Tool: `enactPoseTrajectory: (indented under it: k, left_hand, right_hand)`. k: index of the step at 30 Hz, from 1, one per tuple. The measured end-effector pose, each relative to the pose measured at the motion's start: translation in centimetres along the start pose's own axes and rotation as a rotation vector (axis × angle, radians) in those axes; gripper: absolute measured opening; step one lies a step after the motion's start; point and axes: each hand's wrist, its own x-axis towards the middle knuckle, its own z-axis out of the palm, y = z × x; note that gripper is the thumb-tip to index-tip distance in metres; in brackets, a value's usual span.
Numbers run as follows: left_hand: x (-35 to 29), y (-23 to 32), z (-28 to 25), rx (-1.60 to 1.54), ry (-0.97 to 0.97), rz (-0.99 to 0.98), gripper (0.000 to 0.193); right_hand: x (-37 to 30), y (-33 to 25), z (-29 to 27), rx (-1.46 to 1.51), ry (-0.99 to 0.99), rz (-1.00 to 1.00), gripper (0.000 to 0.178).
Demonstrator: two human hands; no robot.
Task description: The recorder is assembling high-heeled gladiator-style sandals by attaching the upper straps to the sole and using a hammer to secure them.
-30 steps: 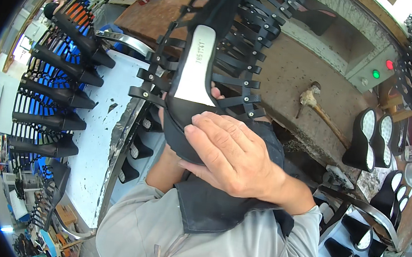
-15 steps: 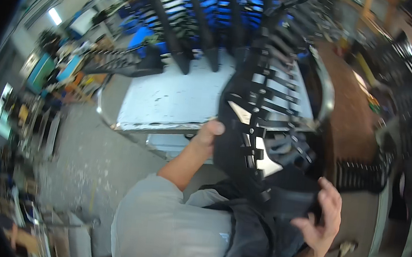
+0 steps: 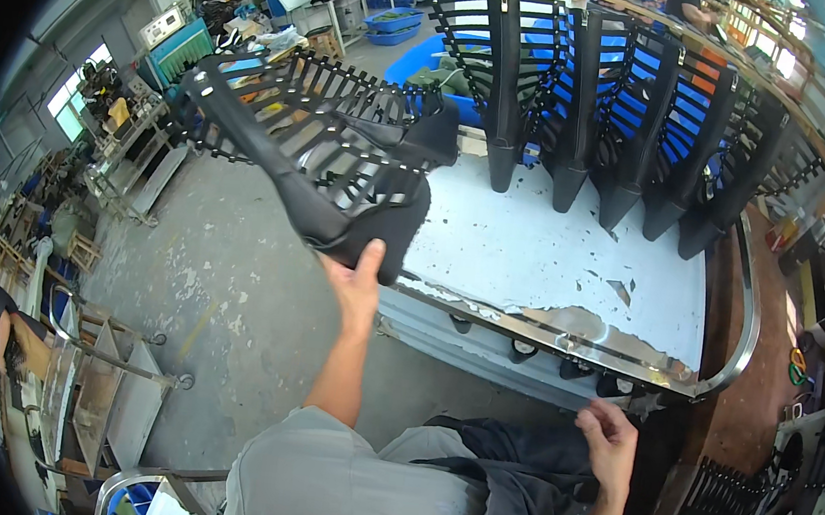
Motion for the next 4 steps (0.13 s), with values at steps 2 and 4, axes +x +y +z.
enactPoseTrajectory:
  k: [2,4]
  left_hand:
    - [-1.2,-1.5,2.0,0.056,-0.046,0.065,0.074]
    - [-1.6,-3.4,3.9,-0.092,-0.020,-0.020,0.080]
  right_hand:
    - [1.7,-1.4,1.9,-0.087,-0.063,-0.030,0.025]
    - [3.4,-2.5,3.4,-0.128,-0.132,-0.080,0.025]
